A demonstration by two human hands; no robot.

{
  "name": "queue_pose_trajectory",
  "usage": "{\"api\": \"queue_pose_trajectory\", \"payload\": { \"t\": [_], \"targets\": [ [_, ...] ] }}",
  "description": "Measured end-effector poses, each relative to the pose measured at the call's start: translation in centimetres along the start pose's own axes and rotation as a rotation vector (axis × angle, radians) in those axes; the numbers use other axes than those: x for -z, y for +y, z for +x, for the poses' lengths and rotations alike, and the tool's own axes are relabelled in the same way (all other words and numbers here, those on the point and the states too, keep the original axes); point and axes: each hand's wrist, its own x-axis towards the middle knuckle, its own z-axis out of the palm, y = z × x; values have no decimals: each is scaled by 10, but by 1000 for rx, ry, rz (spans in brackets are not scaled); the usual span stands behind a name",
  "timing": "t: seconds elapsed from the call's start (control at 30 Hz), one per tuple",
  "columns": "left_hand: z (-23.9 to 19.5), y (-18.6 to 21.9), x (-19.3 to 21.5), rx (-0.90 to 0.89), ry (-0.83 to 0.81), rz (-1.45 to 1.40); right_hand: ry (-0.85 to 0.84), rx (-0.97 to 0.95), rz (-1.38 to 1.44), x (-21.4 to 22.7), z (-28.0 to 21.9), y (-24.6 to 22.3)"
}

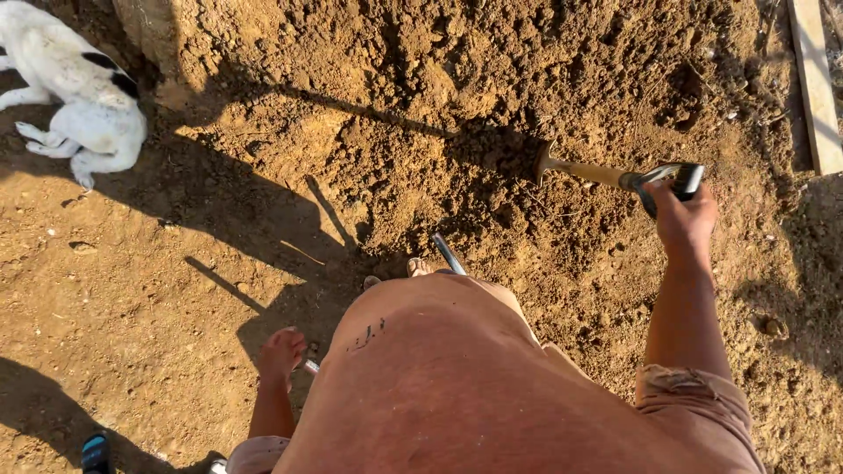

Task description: Digging a hole in the ground and moving dirt into a wheelbarrow using a shovel.

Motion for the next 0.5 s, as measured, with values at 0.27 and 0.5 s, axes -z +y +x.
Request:
{"api": "queue_pose_trajectory", "payload": {
  "t": [0.27, 0.5],
  "targets": [
    [49, -87, 6, 116, -111, 33, -300, 171, 245, -164, -86, -58],
    [85, -91, 15, -324, -265, 377, -455, -28, -211, -292, -144, -50]
  ]
}}
